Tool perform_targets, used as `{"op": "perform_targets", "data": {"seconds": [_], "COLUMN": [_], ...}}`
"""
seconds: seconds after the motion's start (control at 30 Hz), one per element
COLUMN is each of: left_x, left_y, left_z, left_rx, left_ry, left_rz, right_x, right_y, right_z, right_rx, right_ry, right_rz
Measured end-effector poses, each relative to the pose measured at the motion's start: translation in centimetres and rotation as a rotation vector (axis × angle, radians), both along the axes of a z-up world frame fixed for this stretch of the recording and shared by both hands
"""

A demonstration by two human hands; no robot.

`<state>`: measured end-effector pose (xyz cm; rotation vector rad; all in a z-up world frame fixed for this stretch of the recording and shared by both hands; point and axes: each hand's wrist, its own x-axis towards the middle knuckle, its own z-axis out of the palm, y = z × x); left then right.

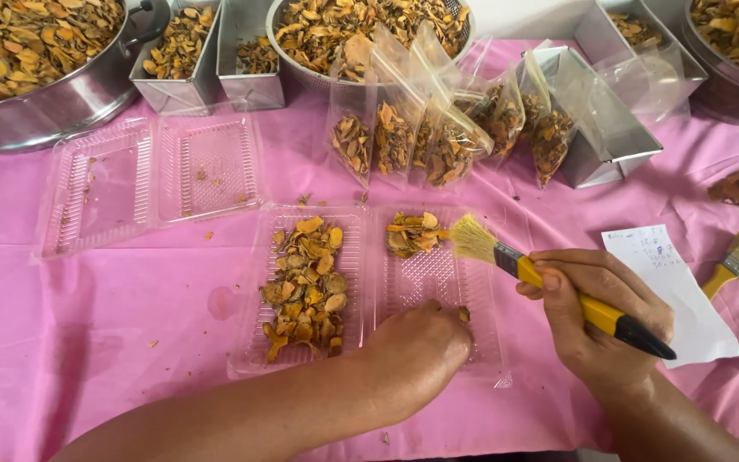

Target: Sorting and cleaning dried leaves using a brush and placing them into containers and bags

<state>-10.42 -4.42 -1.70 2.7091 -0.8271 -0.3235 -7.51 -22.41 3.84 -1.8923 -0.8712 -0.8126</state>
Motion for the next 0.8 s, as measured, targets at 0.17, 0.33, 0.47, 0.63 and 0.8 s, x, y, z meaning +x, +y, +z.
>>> {"op": "perform_targets", "data": {"seconds": [0.17,0.33,0.47,0.63,0.8], "left_x": [-0.1,2.5,3.2,3.7,4.4], "left_y": [2.2,4.0,5.5,6.7,6.4], "left_z": [2.5,6.5,6.2,5.7,6.6], "left_rx": [-0.135,-0.407,-0.692,-0.883,-0.570], "left_ry": [0.148,0.585,0.669,0.629,0.377], "left_rz": [0.099,0.588,0.708,0.621,0.560], "right_x": [-0.2,-3.2,-1.5,-2.0,1.2], "right_y": [-0.3,-0.5,-1.1,-0.7,-1.6], "right_z": [0.4,2.3,0.5,1.8,-0.5], "right_rx": [-0.007,0.051,-0.050,0.100,0.169], "right_ry": [-0.005,0.189,0.183,0.220,0.305], "right_rz": [-0.040,-0.063,0.130,-0.008,0.021]}}
